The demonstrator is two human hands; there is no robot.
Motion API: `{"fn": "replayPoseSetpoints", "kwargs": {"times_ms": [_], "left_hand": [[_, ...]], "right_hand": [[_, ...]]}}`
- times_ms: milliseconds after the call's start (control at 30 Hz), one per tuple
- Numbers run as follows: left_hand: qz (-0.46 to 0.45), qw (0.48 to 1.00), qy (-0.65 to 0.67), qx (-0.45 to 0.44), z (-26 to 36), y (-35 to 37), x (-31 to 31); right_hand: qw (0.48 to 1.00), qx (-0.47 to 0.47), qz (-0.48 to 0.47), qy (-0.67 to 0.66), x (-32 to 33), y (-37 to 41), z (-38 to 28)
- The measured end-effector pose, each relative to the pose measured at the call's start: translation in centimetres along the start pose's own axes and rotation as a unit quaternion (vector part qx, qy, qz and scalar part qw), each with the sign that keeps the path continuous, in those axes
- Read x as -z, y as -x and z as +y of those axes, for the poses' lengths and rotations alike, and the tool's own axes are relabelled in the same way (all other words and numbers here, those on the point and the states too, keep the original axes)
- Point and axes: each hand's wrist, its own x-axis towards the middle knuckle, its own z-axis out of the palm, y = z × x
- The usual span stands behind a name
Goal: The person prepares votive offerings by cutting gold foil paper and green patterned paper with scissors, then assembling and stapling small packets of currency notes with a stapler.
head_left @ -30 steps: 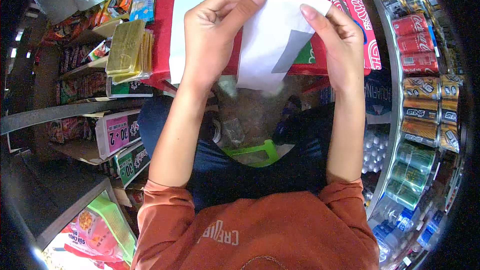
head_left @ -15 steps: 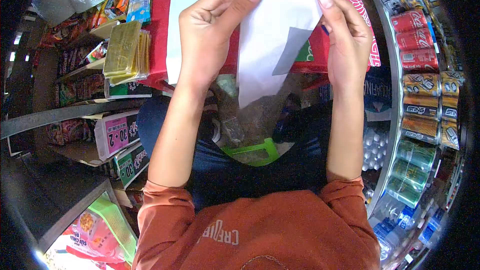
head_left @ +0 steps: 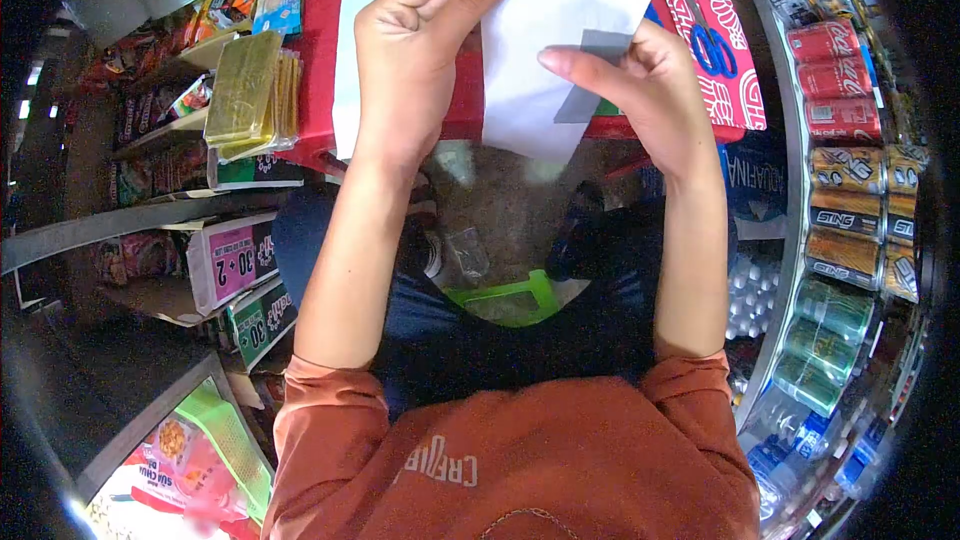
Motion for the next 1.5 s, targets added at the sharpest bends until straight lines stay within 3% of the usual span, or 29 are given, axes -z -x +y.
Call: {"fn": "replayPoseSetpoints", "kwargs": {"times_ms": [100,200,233,333,467,600,1167,1500], "left_hand": [[-0.003,0.999,0.030,0.023,-0.7,-0.6,0.9],[-0.101,0.991,0.033,0.082,0.3,0.0,0.3],[-0.127,0.989,-0.041,0.060,-0.1,-0.2,0.5],[-0.158,0.979,-0.075,0.101,-0.3,0.2,0.6],[-0.134,0.980,-0.116,0.086,0.0,0.1,0.5],[-0.103,0.988,-0.077,0.082,-0.4,0.0,0.4],[-0.085,0.992,-0.036,0.091,-0.4,-0.1,0.5],[-0.023,0.995,0.042,0.091,-0.8,-0.3,0.3]], "right_hand": [[1.000,0.003,0.023,0.016,0.2,-0.2,-0.2],[0.998,0.020,0.065,0.003,0.5,-0.4,-0.3],[0.997,0.018,0.078,0.005,0.9,-0.4,-0.3],[0.994,0.029,0.105,-0.016,1.3,-0.6,-0.1],[0.997,-0.002,0.076,-0.010,1.1,-0.3,-0.1],[0.997,-0.060,0.031,0.021,1.5,-0.3,0.3],[0.998,-0.052,0.034,0.023,0.9,-0.5,0.7],[0.998,-0.050,0.000,0.029,0.5,-0.2,0.2]]}}
